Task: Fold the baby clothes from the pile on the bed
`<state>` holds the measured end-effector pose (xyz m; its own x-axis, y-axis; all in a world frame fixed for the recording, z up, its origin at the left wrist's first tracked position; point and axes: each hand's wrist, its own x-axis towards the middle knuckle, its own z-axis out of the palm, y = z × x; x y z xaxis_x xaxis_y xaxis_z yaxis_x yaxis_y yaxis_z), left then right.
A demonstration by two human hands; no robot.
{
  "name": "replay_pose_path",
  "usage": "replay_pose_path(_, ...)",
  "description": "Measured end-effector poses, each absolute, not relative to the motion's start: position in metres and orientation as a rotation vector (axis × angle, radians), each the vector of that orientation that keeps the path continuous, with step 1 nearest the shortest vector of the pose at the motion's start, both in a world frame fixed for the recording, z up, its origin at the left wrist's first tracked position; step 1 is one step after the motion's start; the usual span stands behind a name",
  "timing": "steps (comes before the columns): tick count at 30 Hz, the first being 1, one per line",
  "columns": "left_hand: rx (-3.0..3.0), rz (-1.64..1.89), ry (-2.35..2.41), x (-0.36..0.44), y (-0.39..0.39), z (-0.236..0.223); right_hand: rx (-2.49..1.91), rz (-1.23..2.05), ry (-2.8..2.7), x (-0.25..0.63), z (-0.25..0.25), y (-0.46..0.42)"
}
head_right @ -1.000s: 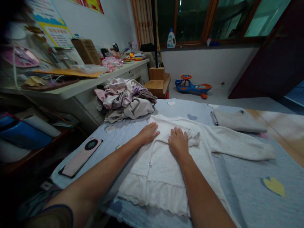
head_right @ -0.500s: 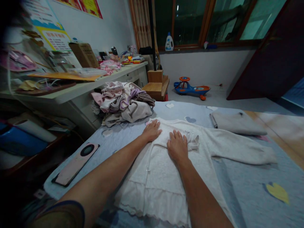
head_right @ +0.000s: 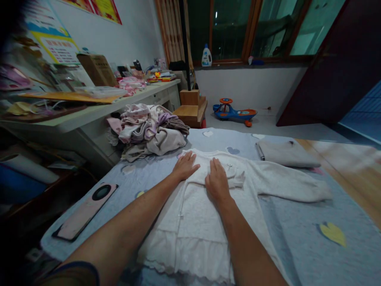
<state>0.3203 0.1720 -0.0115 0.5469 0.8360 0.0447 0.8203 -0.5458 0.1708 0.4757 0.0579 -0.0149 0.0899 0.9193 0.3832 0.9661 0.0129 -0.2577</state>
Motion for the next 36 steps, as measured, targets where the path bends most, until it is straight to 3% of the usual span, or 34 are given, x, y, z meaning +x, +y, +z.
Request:
replay_pose_path(6,2.629,0.21,1.391,0.319,0.172,-0.012,-1.913,0.036,-2.052,0.469,-0.017,0.063)
replay_pose_path(13,2.622,0.227,1.403,0.318,0.173,-0.012,-2.237,-0.036,-1.897,0.468,-0.015,0.054)
replay_pose_path(24,2.612,0.128,1.211,0.331,0.149,0.002,-2.212,-0.128,-1.911,0.469,-0.02,0.052)
replay_pose_path(32,2.677,0.105,1.217,0.333,0.138,-0.004,-1.948,-0.245,-1.799,0.491,-0.027,0.066)
replay_pose_path(36,2.659,0.038,1.185,0.335,0.145,-0.001,-2.158,-0.177,-1.775,0.491,-0.025,0.067)
